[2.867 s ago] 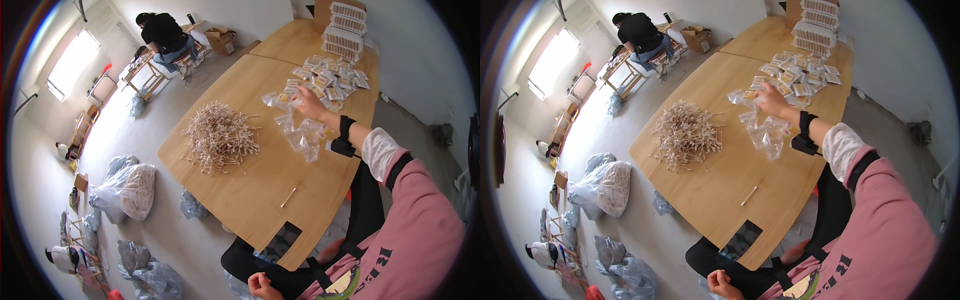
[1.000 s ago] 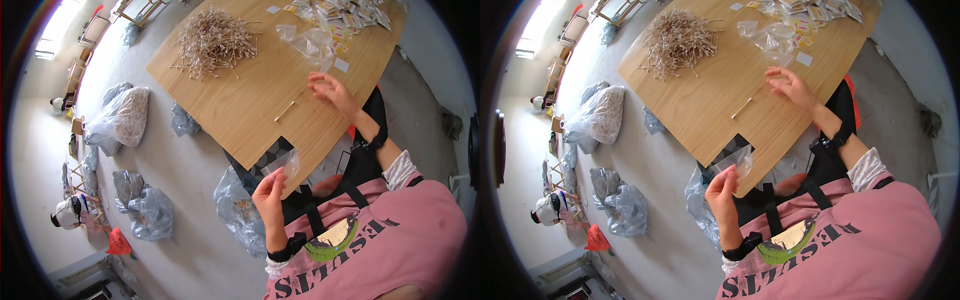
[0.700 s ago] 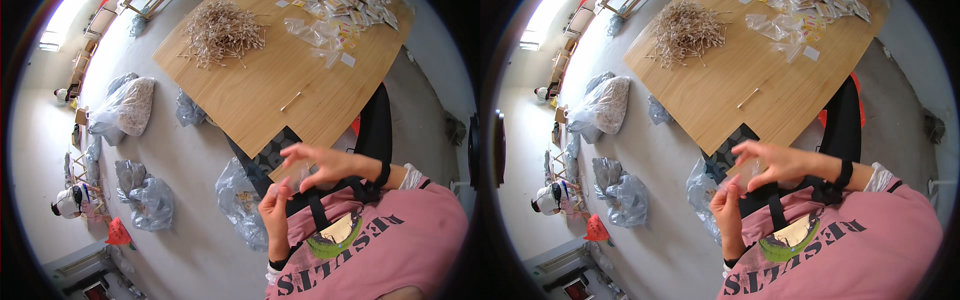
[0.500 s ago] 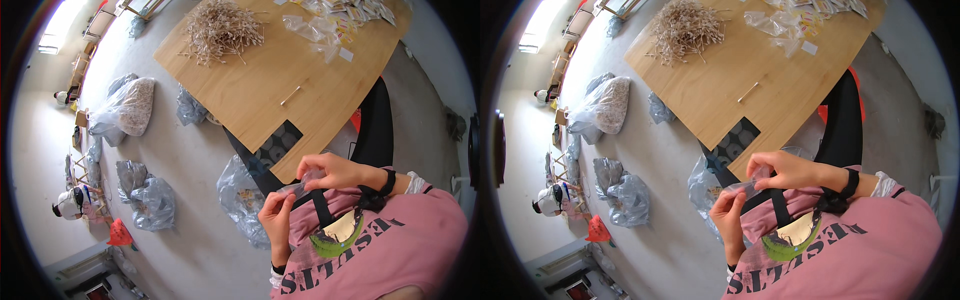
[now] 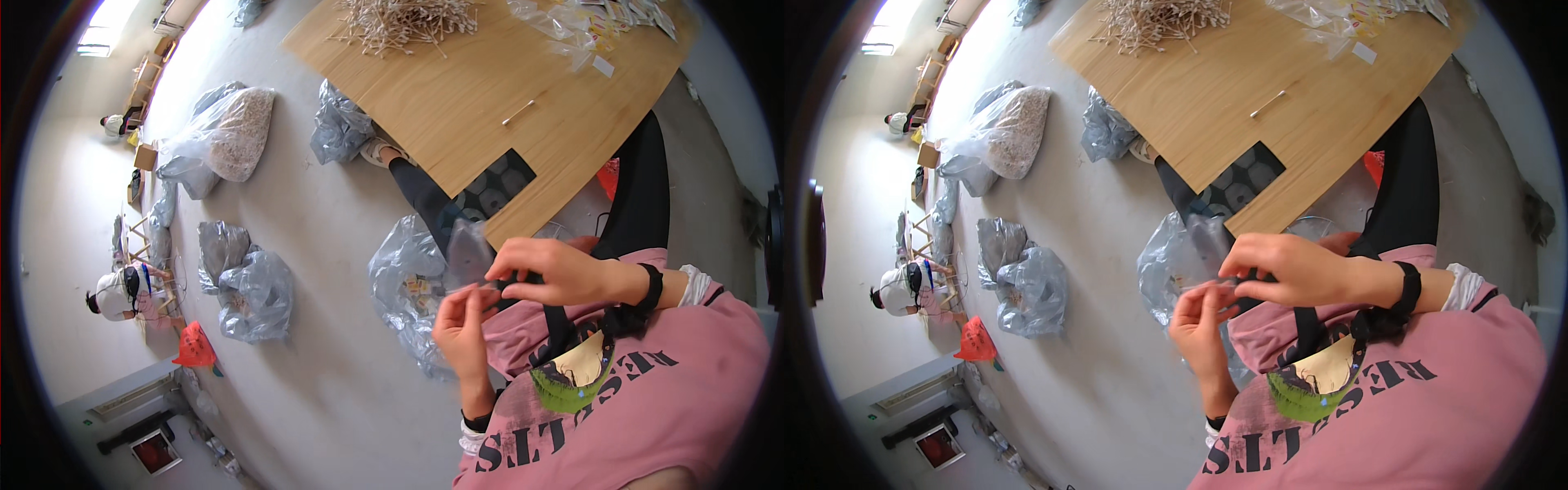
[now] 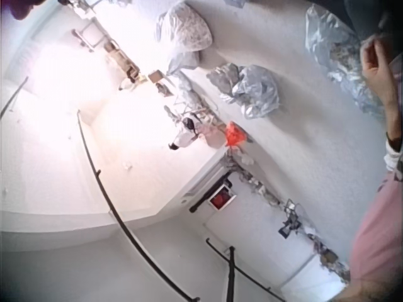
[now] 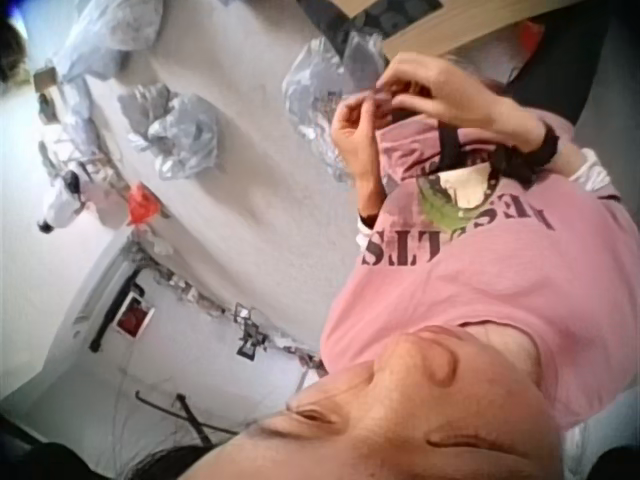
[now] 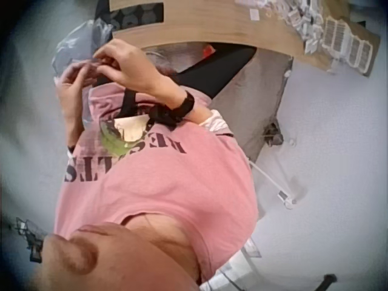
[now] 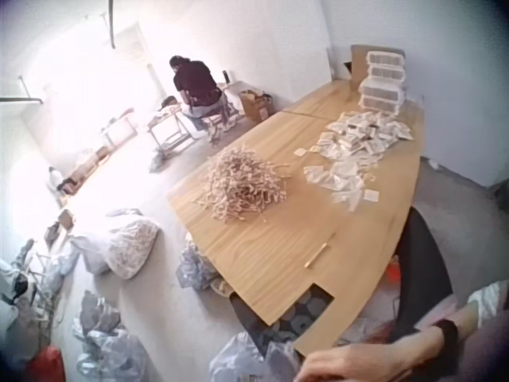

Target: Organizing cotton swabs into neat rows and placing them into small plastic packages.

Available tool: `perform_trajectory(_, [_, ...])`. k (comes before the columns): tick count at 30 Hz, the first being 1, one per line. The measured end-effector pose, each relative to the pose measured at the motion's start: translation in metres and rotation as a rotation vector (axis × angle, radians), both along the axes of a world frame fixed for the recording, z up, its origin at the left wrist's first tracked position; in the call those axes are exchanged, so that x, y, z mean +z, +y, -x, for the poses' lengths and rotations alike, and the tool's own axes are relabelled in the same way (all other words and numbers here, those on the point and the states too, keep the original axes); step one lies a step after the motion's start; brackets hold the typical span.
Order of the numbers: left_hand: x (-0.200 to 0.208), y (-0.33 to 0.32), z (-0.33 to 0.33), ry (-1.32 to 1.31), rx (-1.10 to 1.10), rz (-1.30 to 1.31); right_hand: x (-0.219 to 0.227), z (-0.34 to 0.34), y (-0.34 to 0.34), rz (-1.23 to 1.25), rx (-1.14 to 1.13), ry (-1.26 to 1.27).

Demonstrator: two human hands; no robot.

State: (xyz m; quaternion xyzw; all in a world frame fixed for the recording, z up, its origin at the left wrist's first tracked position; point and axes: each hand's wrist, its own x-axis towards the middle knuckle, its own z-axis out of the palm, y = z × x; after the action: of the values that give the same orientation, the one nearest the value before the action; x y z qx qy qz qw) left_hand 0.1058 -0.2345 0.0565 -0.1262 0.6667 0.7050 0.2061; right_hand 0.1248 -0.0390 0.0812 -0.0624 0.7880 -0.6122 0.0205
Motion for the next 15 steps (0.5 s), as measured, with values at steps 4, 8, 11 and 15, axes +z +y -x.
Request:
perform_trajectory(4, [-0.001,0.0,-0.012,-0.037,-0.106,-0.11,-0.014,-0.003,-0.012,-0.144,0.063,0.113])
perform_trajectory(8, [-0.005,-0.008,-0.018,0.044,-0.141,-0.11,0.005,-0.005,-0.012,0.013,0.15,-0.143])
perform_trajectory(11, [0.004,-0.008,-0.02,0.086,-0.145,-0.129,0.0,-0.006,-0.01,0.228,0.117,-0.272])
perform_trajectory(15, [0.01,-0.01,-0.022,0.247,-0.18,-0.028,-0.002,0.003,-0.01,0.461,0.088,-0.462])
